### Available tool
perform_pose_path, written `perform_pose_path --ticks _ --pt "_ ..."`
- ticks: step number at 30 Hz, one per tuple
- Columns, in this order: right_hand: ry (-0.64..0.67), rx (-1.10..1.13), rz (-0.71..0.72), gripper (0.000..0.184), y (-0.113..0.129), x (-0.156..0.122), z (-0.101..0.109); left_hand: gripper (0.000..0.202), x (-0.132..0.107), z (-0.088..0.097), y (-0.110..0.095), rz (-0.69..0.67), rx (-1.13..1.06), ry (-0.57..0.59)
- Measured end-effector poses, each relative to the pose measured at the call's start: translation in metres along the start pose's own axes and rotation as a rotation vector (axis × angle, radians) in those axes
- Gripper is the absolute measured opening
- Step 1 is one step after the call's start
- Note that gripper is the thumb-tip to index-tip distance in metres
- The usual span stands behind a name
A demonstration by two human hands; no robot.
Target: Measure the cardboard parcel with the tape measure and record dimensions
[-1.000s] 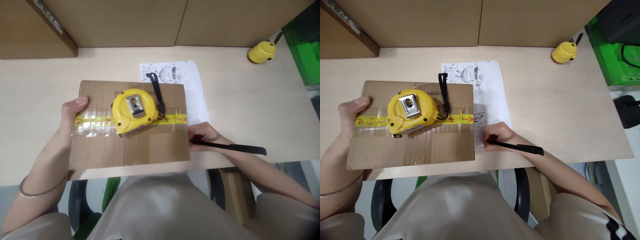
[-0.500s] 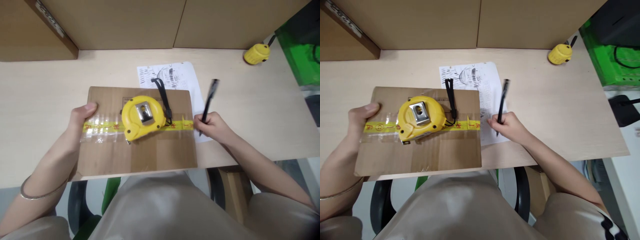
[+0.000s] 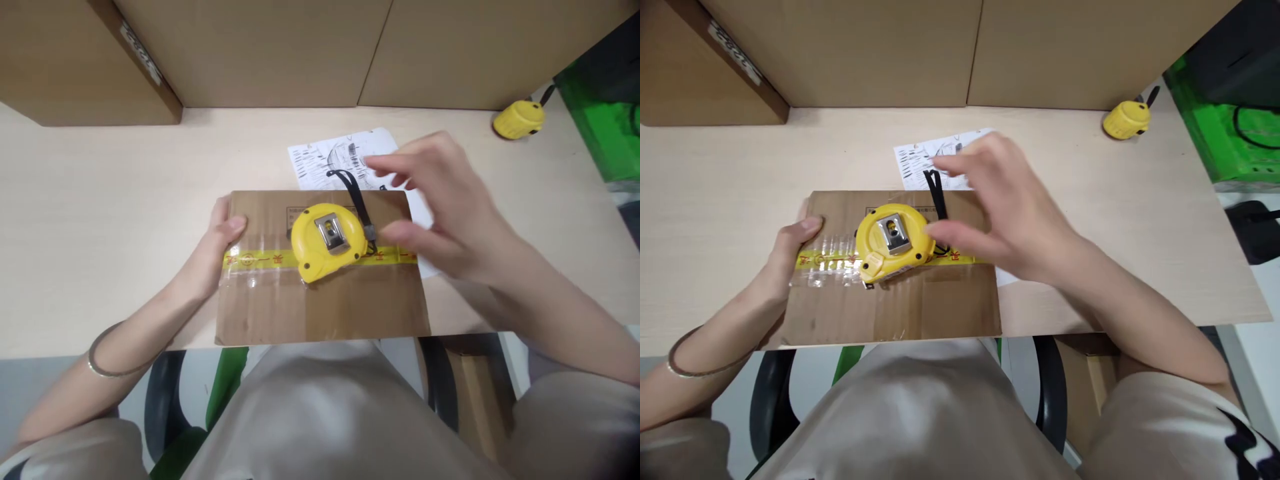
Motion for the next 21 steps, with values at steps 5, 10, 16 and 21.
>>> perform_pose_path --ticks 5,10,16,21 --pt "0.286 0.177 0.187 0.059 0.039 0.022 -0.041 0.030 -0.010 0.011 -0.034 -0.311 0.241 -0.011" --pt "0.334 0.614 0.037 0.053 0.049 0.025 -0.039 0.057 -0.002 0.005 -0.019 -0.149 0.008 0.095" --pt "0.351 0.270 0.131 0.051 0.100 0.062 -0.051 0.028 -0.004 0.031 -0.006 -0.179 -0.236 -0.170" --pt "0.357 0.086 0.084 0.050 0.095 0.062 -0.064 0.027 0.001 0.018 0.003 -0.116 -0.033 0.089"
Point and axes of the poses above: each hand's wrist, its own x-axis towards the middle knuckle, its own z-axis out of the back of the hand, y = z × x, the point moved 10 cm from there along x, towards the middle knuckle, and after that the axes turned 4 degrees about y, right-handed, at the moved point
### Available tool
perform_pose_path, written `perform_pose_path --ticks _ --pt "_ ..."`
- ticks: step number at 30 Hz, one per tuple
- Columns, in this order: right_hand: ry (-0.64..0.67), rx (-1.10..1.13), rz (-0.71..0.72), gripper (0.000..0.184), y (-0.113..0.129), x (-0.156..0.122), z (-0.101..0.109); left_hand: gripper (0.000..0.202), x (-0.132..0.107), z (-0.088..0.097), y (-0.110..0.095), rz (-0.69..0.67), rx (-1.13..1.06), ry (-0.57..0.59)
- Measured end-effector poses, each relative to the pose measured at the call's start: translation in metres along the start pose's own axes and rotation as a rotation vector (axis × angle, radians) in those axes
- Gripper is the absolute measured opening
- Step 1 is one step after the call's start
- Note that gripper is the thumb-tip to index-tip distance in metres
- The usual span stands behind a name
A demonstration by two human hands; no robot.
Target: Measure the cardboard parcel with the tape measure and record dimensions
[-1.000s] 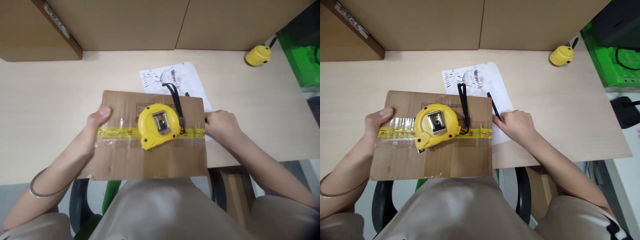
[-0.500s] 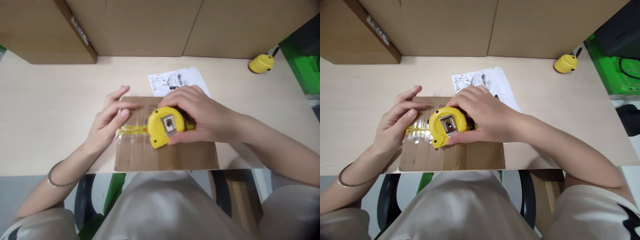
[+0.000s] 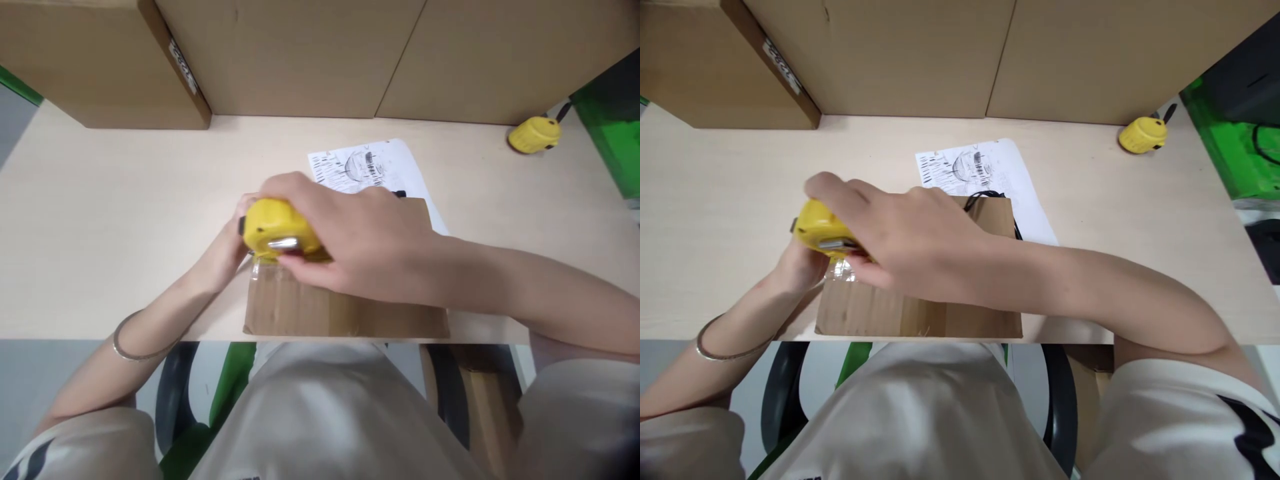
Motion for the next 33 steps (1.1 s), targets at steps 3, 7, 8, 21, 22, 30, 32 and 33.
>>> perform_pose_path --ticks 3,7,8,21,22,30,32,33 --pt "-0.161 -0.014 -0.040 0.051 -0.023 -0.036 0.016 0.026 0.000 -0.007 -0.007 -0.060 0.190 0.139" --pt "-0.407 -0.035 -0.239 0.046 -0.077 -0.114 0.044 0.027 0.001 -0.007 -0.019 -0.102 0.262 0.134" --pt "-0.473 -0.015 -0.280 0.045 -0.089 -0.134 0.050 0.027 0.002 -0.008 -0.021 -0.103 0.265 0.131" --pt "-0.619 0.098 -0.394 0.039 -0.126 -0.197 0.043 0.023 0.004 -0.004 -0.023 -0.132 0.244 0.162" --pt "-0.630 0.094 -0.381 0.041 -0.121 -0.195 0.046 0.023 0.004 -0.004 -0.022 -0.120 0.245 0.157" --pt "-0.486 -0.104 -0.366 0.032 -0.086 -0.165 0.076 0.021 0.006 0.001 -0.022 -0.097 0.226 0.110" --pt "-0.438 -0.050 -0.349 0.032 -0.087 -0.157 0.080 0.022 0.007 -0.001 -0.023 -0.118 0.251 0.129" --pt "-0.429 -0.013 -0.330 0.033 -0.087 -0.152 0.080 0.023 0.007 -0.003 -0.025 -0.134 0.265 0.142"
Point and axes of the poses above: each hand's wrist, its own x-axis towards the middle knuckle, its own z-axis out of the back of the hand, y = z × x, the point moved 10 cm from there along x, towards the middle knuckle, and after that the axes turned 4 degrees about y, right-handed, at the moved point
